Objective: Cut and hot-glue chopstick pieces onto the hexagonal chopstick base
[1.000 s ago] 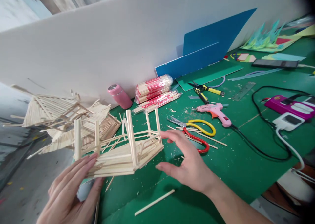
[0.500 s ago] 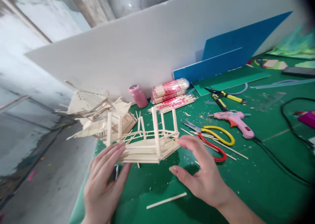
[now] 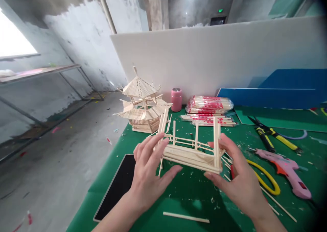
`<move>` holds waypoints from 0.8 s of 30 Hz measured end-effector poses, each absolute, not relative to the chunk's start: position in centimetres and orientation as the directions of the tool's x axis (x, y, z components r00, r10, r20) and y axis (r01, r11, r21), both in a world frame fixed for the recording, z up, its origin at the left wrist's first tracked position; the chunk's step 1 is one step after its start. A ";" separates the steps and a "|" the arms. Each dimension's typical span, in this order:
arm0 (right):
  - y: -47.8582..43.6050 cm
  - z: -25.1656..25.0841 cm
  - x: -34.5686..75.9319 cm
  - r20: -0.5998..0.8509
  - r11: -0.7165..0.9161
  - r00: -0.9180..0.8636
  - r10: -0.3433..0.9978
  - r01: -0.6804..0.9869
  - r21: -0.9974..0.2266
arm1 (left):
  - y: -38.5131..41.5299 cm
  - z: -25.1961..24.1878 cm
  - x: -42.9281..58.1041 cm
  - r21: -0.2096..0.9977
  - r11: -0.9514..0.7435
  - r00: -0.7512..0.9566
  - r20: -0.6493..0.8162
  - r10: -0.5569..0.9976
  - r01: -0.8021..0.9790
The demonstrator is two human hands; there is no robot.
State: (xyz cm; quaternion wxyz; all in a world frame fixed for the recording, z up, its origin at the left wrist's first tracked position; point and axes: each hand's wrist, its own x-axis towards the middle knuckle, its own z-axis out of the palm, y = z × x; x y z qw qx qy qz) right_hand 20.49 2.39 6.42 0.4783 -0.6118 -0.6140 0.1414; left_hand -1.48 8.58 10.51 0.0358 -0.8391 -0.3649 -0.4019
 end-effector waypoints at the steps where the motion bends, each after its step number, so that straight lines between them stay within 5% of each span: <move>1: 2.4 6.3 20.7 0.393 0.201 0.213 0.895 0.592 -0.780 | 8.7 10.3 -1.8 0.301 -0.701 0.359 0.691 0.627 0.647; 4: 2.4 6.0 21.1 0.393 0.227 0.224 0.892 0.529 -0.818 | 9.0 9.4 -2.6 0.506 -0.628 0.277 0.603 0.748 0.591; 7: 2.4 5.8 21.3 0.413 0.265 0.217 0.885 0.495 -0.827 | 9.3 8.7 -2.8 0.584 -0.646 0.318 0.570 0.757 0.492; 12: 2.2 6.2 21.7 0.440 0.275 0.182 0.879 0.561 -0.781 | 9.6 8.9 -2.7 0.448 -0.719 0.384 0.628 0.676 0.531; 24: 2.0 9.2 22.6 0.513 0.354 -0.086 0.854 0.818 -0.453 | 10.4 9.7 -2.5 0.184 -0.777 0.517 0.652 0.555 0.602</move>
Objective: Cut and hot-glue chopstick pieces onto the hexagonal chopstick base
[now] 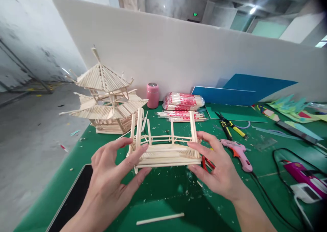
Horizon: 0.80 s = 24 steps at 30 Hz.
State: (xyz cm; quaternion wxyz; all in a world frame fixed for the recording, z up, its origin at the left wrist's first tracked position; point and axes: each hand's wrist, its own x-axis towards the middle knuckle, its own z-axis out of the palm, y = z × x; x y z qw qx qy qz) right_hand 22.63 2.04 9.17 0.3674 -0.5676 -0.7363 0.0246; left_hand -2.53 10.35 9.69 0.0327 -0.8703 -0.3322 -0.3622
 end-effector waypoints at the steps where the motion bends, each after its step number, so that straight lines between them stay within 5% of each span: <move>1: 2.0 9.3 22.7 0.508 0.357 -0.096 0.856 0.820 -0.448 | 10.3 9.8 -2.5 0.171 -0.783 0.525 0.655 0.544 0.598; 11: 1.7 9.2 22.6 0.452 0.296 -0.061 0.890 0.831 -0.471 | 10.4 9.8 -2.5 0.220 -0.764 0.494 0.649 0.579 0.606; 20: 1.6 8.5 22.5 0.510 0.282 -0.020 0.860 0.852 -0.442 | 9.5 8.7 -2.5 0.664 -0.627 0.266 0.571 0.777 0.407; 24: 1.7 8.3 22.5 0.524 0.292 -0.028 0.851 0.855 -0.429 | 9.3 8.7 -3.1 0.840 -0.452 -0.105 0.500 0.860 0.299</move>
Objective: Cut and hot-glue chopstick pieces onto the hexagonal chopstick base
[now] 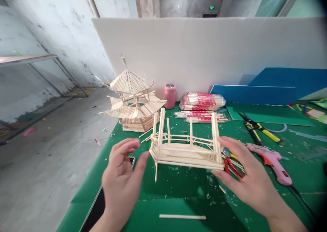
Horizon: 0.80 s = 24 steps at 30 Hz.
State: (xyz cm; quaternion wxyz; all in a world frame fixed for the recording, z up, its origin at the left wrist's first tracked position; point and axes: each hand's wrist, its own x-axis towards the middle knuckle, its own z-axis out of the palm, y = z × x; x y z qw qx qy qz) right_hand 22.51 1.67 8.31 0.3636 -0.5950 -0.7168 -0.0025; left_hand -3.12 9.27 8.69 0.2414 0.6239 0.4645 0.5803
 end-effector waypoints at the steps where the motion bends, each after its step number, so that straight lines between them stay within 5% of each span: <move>1: 1.7 8.3 22.5 0.524 0.292 -0.027 0.851 0.854 -0.431 | 9.2 8.7 -3.3 0.886 -0.375 -0.188 0.431 0.882 0.273; 6: 1.6 8.2 22.5 0.521 0.277 0.000 0.853 0.847 -0.453 | 8.5 9.0 -3.5 0.961 -0.104 -0.230 0.166 0.959 0.257; 10: 1.6 8.1 22.4 0.527 0.273 0.010 0.850 0.846 -0.458 | 7.9 9.6 -3.1 0.862 -0.233 -0.041 0.280 0.959 0.450; 16: 1.6 7.9 22.4 0.520 0.259 0.022 0.854 0.848 -0.462 | 7.7 8.8 -2.7 0.762 -0.442 0.102 0.451 0.887 0.473; 19: 1.6 7.8 22.4 0.520 0.258 0.024 0.854 0.848 -0.462 | 7.8 8.4 -2.5 0.615 -0.576 0.180 0.584 0.792 0.539; 24: 1.4 8.1 22.2 0.529 0.302 -0.006 0.849 0.826 -0.476 | 8.1 9.1 -2.2 0.168 -0.676 0.394 0.703 0.592 0.717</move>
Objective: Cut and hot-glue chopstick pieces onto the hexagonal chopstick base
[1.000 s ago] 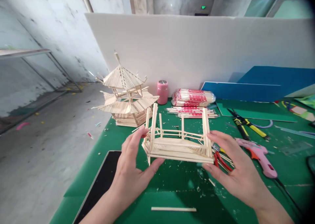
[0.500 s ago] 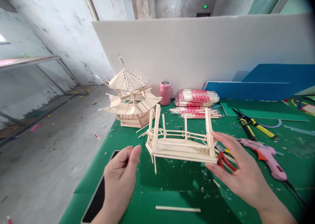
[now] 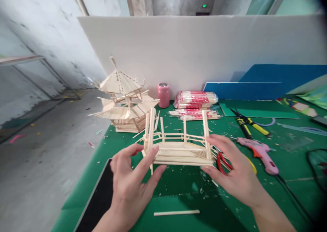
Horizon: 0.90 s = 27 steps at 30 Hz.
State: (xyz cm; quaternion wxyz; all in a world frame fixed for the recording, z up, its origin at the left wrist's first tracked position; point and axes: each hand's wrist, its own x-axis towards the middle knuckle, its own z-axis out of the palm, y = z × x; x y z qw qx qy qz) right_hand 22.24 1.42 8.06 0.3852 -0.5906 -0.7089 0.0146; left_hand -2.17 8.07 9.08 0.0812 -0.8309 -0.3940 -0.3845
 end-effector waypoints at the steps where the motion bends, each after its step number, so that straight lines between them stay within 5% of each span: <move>1: 1.4 8.2 22.2 0.522 0.307 -0.010 0.853 0.819 -0.485 | 8.1 9.3 -2.1 0.084 -0.679 0.445 0.696 0.564 0.729; 4: 1.4 8.5 22.1 0.497 0.315 -0.018 0.868 0.793 -0.521 | 8.3 10.1 -1.7 -0.061 -0.696 0.549 0.665 0.506 0.715; 11: 1.2 9.4 22.2 0.480 0.343 -0.076 0.874 0.797 -0.498 | 8.8 11.5 1.1 -0.185 -0.826 0.740 0.575 0.349 0.533; 27: 2.0 8.1 20.4 0.533 0.335 0.093 0.841 0.684 -0.648 | 8.8 13.4 3.4 0.031 -0.923 0.860 0.353 0.369 0.383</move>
